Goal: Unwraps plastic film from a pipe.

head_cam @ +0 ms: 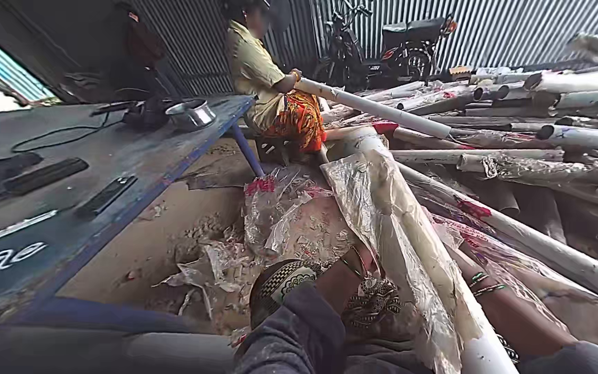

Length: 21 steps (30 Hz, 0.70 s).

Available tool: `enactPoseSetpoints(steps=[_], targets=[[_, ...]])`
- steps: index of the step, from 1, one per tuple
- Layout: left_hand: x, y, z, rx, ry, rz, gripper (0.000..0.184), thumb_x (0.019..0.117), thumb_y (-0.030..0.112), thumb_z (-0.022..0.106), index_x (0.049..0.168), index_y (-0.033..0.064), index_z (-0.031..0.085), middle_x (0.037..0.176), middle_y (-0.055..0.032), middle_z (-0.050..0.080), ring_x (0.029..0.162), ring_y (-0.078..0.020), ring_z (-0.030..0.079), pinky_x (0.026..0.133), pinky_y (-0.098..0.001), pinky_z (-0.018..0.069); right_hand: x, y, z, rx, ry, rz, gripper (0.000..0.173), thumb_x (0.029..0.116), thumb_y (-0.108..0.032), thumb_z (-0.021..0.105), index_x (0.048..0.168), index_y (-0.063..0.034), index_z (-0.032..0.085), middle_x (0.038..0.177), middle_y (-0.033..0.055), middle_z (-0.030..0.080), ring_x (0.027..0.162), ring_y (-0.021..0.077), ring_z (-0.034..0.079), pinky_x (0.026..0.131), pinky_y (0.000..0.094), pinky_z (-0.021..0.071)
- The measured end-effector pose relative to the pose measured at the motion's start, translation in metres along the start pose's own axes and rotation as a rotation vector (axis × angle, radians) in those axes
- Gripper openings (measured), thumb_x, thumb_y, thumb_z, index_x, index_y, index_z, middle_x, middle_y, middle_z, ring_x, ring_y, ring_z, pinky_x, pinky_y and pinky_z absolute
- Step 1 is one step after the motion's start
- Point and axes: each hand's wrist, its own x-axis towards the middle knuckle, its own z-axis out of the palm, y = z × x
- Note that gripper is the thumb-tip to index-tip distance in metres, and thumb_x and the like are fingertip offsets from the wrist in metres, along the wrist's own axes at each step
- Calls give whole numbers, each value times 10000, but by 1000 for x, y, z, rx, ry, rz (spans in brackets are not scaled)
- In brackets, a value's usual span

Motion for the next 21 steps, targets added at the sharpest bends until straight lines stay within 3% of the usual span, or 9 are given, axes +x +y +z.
enactPoseSetpoints(steps=[2,4,6,8,10,14,17,19,21], targets=[[104,-46,-12,-395,201,220,528,1043,36,472,1533,-50,295,1487,-312,421,1329,-361,485,1058,-468,446,-5,-7,-1,205,97,137,485,1110,-197,243,1524,3,397,1535,150,457,1374,132,462,1136,287,370],[136,-55,-49,-561,341,260,534,994,62,592,1486,20,388,1419,-254,492,1237,-339,520,974,-500,465,-6,16,-10,28,280,47,473,1019,-163,456,1441,45,504,1457,219,545,1332,238,538,1065,377,454],[134,-51,-100,-572,436,254,588,1019,143,572,1548,79,323,1547,-192,416,1378,-322,439,1077,-538,394,-11,54,-34,-118,349,-59,494,1000,-203,536,1388,102,526,1392,283,578,1280,286,589,1053,409,486],[129,-48,-155,-610,597,291,597,1046,164,542,1564,31,277,1577,-200,370,1433,-307,381,1141,-524,337,-19,84,-60,-89,358,-35,464,1022,-179,519,1359,141,512,1353,251,591,1219,162,601,1030,308,492],[124,-56,-208,-673,798,367,536,1039,135,541,1520,24,332,1505,-192,448,1349,-278,469,1080,-483,415,-29,103,-77,7,402,59,409,1027,-177,502,1315,114,510,1225,97,619,1035,-12,619,888,198,534],[103,-112,-285,-564,1059,455,556,1023,144,498,1540,70,307,1444,-159,485,1230,-215,568,961,-405,539,-61,116,-92,8,546,158,397,1030,-261,510,1275,46,568,1143,43,676,911,-17,654,767,182,544],[62,-142,-284,-283,959,330,530,1056,102,372,1547,-30,221,1530,-211,384,1320,-208,505,1033,-360,485,-84,114,-94,-19,612,212,349,1036,-228,512,1260,19,616,1138,78,701,911,44,679,803,232,557],[43,-134,-254,-433,1101,103,409,1105,109,326,1484,-24,401,1503,-149,459,1312,-168,484,1110,-317,361,-97,110,-89,-30,598,250,308,1057,-182,514,1267,15,625,1163,111,694,943,103,683,860,307,559],[44,-200,-271,-386,1072,120,435,1106,196,313,1465,-25,424,1474,-147,481,1311,-171,497,1095,-331,405,-110,105,-82,-73,548,278,280,1058,-172,531,1250,-7,651,1156,126,704,967,171,694,890,392,561]])
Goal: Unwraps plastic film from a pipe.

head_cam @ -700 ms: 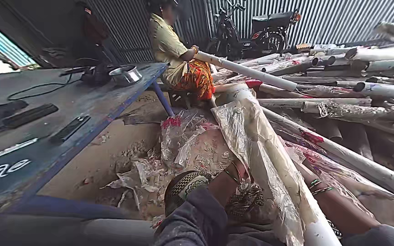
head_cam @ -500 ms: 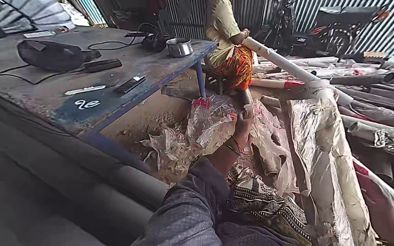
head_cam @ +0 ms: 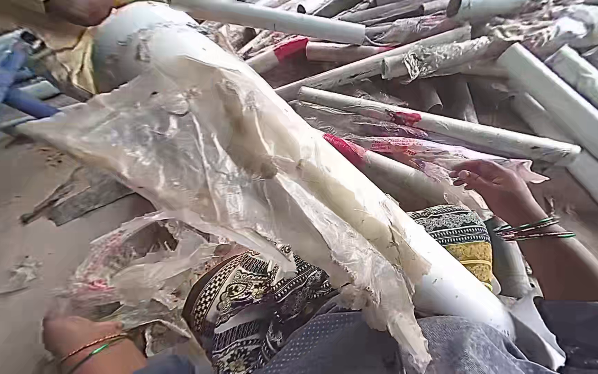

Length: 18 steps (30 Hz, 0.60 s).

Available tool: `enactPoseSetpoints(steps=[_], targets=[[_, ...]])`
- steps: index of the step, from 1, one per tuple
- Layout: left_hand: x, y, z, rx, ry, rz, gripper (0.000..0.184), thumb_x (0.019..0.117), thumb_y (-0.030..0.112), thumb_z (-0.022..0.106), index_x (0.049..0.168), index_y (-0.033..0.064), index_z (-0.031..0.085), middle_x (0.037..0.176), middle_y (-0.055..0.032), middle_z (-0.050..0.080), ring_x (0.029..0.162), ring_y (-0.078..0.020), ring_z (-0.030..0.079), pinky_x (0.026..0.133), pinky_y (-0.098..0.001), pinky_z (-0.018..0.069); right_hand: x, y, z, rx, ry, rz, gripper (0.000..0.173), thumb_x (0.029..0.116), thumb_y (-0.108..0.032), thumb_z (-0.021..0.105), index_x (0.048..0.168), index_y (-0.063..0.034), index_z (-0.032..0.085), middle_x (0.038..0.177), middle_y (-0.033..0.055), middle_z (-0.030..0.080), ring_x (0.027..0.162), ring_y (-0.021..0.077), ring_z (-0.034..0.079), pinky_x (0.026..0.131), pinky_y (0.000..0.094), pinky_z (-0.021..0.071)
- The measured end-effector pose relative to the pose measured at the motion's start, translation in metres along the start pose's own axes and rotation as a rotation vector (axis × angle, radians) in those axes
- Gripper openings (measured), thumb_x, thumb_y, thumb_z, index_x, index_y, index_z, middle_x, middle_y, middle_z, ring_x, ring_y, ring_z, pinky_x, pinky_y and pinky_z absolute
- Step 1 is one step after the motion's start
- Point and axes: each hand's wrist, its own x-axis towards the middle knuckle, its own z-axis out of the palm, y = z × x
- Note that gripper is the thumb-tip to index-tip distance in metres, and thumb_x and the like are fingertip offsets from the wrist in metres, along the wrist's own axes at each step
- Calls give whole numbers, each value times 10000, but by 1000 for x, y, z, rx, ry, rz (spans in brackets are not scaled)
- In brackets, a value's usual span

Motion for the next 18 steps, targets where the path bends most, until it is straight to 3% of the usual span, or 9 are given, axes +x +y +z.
enactPoseSetpoints(steps=[2,4,7,8,10,12,13,16,18], targets=[[12,-45,-14,-7,23,-32,498,1093,291,377,1501,7,395,1530,-151,433,1383,-221,442,1126,-439,383,-18,-4,-1,-57,-51,-3,247,1048,-178,569,1219,-36,677,1125,111,723,956,180,702,883,426,558],[7,-65,-12,106,39,-42,597,1070,385,399,1550,37,329,1575,-186,360,1400,-295,404,1079,-548,391,-33,-4,-3,-103,-96,-54,217,1034,-169,586,1181,-55,696,1077,66,736,922,119,686,846,374,548],[-20,-42,13,182,-91,129,633,1071,349,415,1608,87,207,1593,-182,323,1353,-252,438,1029,-428,437,-51,-3,-7,-97,-122,-81,177,1010,-134,609,1140,-68,710,1001,15,736,858,53,668,806,300,551],[-29,-28,23,166,-168,246,628,1077,302,424,1605,54,190,1583,-196,333,1343,-225,454,1033,-371,439,-58,-1,-11,-96,-132,-64,169,1001,-129,625,1135,-76,714,986,3,735,851,33,664,799,278,549],[-43,1,40,131,-374,549,621,1059,180,440,1535,-130,188,1552,-312,338,1378,-274,458,1093,-346,425,-70,3,-18,-117,-183,-39,161,980,-130,657,1116,-89,733,950,-7,729,812,22,647,764,255,541],[-66,26,59,139,-536,822,509,1011,79,463,1348,-278,330,1398,-392,447,1305,-327,527,1086,-363,453,-80,8,-21,-172,-322,-3,174,988,-149,661,1122,-70,739,948,37,719,813,84,639,776,314,528],[-82,34,68,175,-590,918,487,981,70,488,1283,-298,385,1326,-398,502,1250,-323,571,1040,-349,480,-85,12,-22,-213,-403,-3,204,1003,-171,641,1149,-63,734,995,70,726,866,137,661,819,369,532],[-129,34,83,303,-682,1102,411,960,70,570,1197,-263,534,1245,-388,572,1160,-246,630,973,-268,496,-97,24,-11,-284,-548,-41,297,1014,-214,623,1226,-24,707,1142,190,721,1064,352,685,932,582,496],[-154,30,85,352,-710,1184,427,923,83,624,1153,-272,566,1180,-441,585,1146,-350,641,995,-329,485,-100,24,2,-347,-560,-75,358,1012,-254,622,1297,-44,675,1199,232,695,1116,423,660,939,634,468]])
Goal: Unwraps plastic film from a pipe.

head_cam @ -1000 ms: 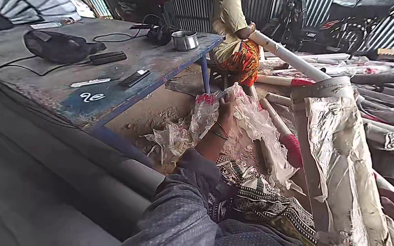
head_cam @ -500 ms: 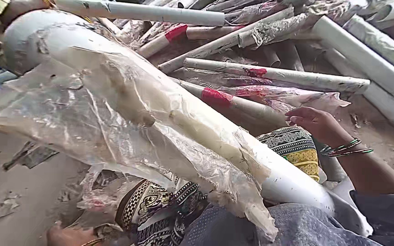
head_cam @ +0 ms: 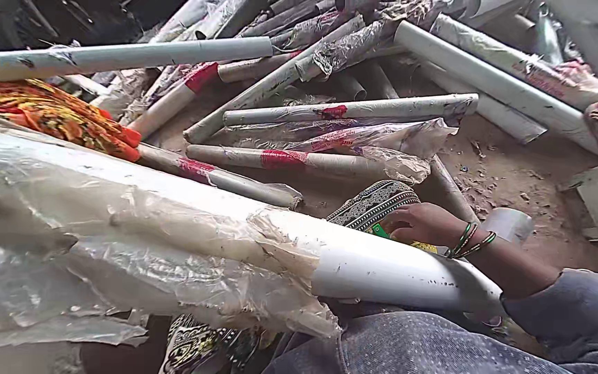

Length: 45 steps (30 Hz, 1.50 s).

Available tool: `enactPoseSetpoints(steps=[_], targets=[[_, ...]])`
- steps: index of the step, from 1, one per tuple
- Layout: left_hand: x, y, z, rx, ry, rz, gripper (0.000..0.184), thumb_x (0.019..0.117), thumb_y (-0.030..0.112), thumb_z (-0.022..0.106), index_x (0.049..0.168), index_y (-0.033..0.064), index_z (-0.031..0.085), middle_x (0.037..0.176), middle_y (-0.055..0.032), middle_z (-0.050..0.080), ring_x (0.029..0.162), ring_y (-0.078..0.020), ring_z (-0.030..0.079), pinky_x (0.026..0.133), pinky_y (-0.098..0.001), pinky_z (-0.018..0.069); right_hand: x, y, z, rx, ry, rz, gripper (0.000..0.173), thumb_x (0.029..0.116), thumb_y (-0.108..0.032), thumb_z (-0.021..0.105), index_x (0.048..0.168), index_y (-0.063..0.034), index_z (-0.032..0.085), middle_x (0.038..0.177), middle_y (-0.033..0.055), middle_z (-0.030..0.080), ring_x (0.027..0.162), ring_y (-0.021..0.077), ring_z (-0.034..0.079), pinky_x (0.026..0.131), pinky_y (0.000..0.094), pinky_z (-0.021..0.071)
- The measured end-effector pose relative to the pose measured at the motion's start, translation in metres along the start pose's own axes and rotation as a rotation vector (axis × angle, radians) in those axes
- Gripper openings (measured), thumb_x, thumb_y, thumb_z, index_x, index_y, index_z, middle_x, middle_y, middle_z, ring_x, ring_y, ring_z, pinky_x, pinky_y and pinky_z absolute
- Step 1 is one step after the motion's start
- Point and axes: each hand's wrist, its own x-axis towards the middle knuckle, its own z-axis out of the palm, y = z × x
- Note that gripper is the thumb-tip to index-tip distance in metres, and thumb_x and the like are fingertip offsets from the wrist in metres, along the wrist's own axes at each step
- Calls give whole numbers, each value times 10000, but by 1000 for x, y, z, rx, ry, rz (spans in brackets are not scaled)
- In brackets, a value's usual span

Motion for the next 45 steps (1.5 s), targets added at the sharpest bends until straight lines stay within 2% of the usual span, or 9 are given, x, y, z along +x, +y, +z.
enactPoseSetpoints(steps=[3,6,11,15,19,24,29,35,45], targets=[[1,42,1,-8,-147,-61,601,903,187,640,1258,-274,488,1283,-461,515,1273,-391,542,1086,-357,423,11,-10,7,-114,10,-57,386,1005,-211,608,1373,-96,627,1228,240,668,1037,451,671,830,655,488],[4,60,1,47,-111,25,515,894,238,634,1141,-213,616,1193,-417,607,1195,-457,599,1043,-443,463,21,-12,10,-196,28,-162,304,1020,-151,538,1280,-69,671,1148,251,678,928,469,684,708,651,501],[0,65,-8,-101,-33,205,347,932,222,637,1031,-108,675,1095,-264,670,1155,-113,606,1021,-175,425,24,-19,8,-242,-9,-144,264,1042,-143,513,1211,-10,666,1183,260,667,957,485,683,732,646,508],[-2,67,-15,-233,-40,304,244,998,231,605,1123,36,683,1147,-119,657,1185,-30,572,1026,-163,436,18,-11,8,-10,105,-76,275,982,-190,637,1147,28,662,1115,266,667,961,449,662,797,644,486],[1,80,-25,-278,0,372,261,1044,319,559,1163,119,676,1180,-1,635,1188,-3,559,1011,-164,448,9,-9,-4,528,398,14,81,963,-91,635,1000,-42,581,772,-37,575,625,1,535,612,180,468],[12,122,-26,-367,22,464,271,1044,402,528,1165,205,670,1092,113,606,1085,44,562,934,-128,451,-6,-38,-29,1101,650,-281,180,929,-5,592,944,-183,564,713,-95,645,570,-1,612,580,152,550],[19,180,-13,-397,-88,595,344,1033,477,529,1130,185,682,1011,36,625,1020,-44,571,896,-177,438,-12,-81,-29,943,587,-640,157,977,-248,689,1128,-288,682,978,-174,713,799,-59,664,694,122,565],[21,204,2,-444,-261,520,276,986,369,619,983,123,744,926,-31,700,899,-77,610,770,-173,466,-12,-115,-17,489,657,-872,189,1043,-253,593,1175,-118,593,1083,-120,677,969,-120,606,858,69,499],[28,190,-7,-354,-347,467,215,991,289,578,921,124,697,902,-18,685,893,-82,636,760,-183,506,-7,-120,-12,313,372,-881,262,1017,-211,616,1216,-60,539,848,14,639,775,-22,608,733,98,493]])
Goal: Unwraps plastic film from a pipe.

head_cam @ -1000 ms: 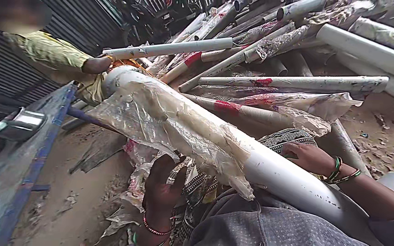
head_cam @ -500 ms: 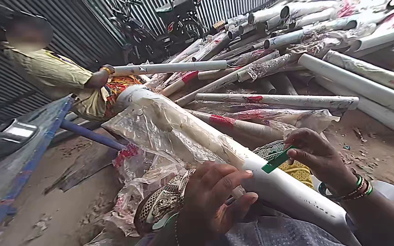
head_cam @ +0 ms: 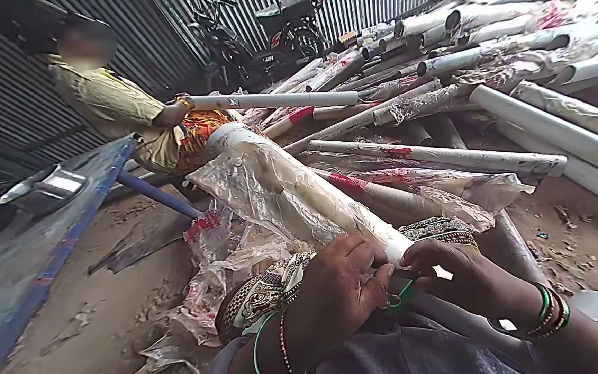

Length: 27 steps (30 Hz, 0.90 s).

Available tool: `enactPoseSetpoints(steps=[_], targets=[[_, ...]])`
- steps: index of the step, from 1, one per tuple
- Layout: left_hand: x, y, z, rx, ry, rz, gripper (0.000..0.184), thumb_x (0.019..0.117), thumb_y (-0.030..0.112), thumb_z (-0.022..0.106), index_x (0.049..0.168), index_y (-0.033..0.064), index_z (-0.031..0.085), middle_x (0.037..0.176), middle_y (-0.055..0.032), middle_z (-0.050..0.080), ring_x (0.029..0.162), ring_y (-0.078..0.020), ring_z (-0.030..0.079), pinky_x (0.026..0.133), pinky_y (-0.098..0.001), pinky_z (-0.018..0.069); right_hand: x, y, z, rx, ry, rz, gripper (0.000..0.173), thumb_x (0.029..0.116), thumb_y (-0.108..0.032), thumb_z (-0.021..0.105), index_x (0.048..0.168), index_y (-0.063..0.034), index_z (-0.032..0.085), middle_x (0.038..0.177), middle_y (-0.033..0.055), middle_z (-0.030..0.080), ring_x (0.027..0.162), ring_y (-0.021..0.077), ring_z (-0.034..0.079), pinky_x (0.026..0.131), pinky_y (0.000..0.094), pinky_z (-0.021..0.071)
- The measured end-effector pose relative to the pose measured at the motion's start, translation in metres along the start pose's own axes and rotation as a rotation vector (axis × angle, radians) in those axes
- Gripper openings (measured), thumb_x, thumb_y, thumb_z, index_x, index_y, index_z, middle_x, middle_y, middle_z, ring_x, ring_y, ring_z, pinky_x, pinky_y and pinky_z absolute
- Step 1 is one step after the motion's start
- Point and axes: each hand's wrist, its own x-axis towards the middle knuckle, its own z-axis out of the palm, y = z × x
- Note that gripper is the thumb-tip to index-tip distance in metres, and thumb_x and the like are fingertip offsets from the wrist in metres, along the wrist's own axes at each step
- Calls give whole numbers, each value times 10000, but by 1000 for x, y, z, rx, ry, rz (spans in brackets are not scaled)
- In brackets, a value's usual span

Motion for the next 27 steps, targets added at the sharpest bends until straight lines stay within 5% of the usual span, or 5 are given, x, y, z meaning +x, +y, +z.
enactPoseSetpoints(steps=[5,8,12,19,27], targets=[[8,5,-6,93,43,77,248,1022,292,547,931,118,699,894,-32,691,883,-109,640,759,-200,497,-2,1,11,-56,67,81,366,984,-275,663,1255,-66,533,815,-5,664,729,-33,611,690,94,490],[9,6,-4,-8,116,120,289,1044,337,551,949,107,699,898,-26,672,903,-71,614,789,-169,475,-1,5,12,-93,206,53,293,1020,-337,613,1056,-48,631,888,9,651,854,-63,593,784,74,471],[1,-9,-4,-4,119,228,571,1021,594,439,1191,111,691,1106,-57,689,1164,-139,605,1037,-292,449,-1,9,5,38,304,71,252,1057,-337,555,1012,-108,651,1059,-40,639,1033,-48,592,878,117,498],[-23,-44,-18,487,-105,345,506,1012,552,491,1460,320,449,1546,-58,454,1513,-254,295,1228,-524,138,-4,42,-3,753,643,552,313,1066,-108,329,914,-145,600,763,-45,699,685,44,683,687,193,586],[13,-31,-28,362,-63,363,225,1048,234,465,1059,250,690,1130,27,724,1287,-190,569,1183,-523,249,-6,55,12,895,642,667,341,1093,-139,268,949,-124,577,731,-51,668,649,25,649,644,175,557]])
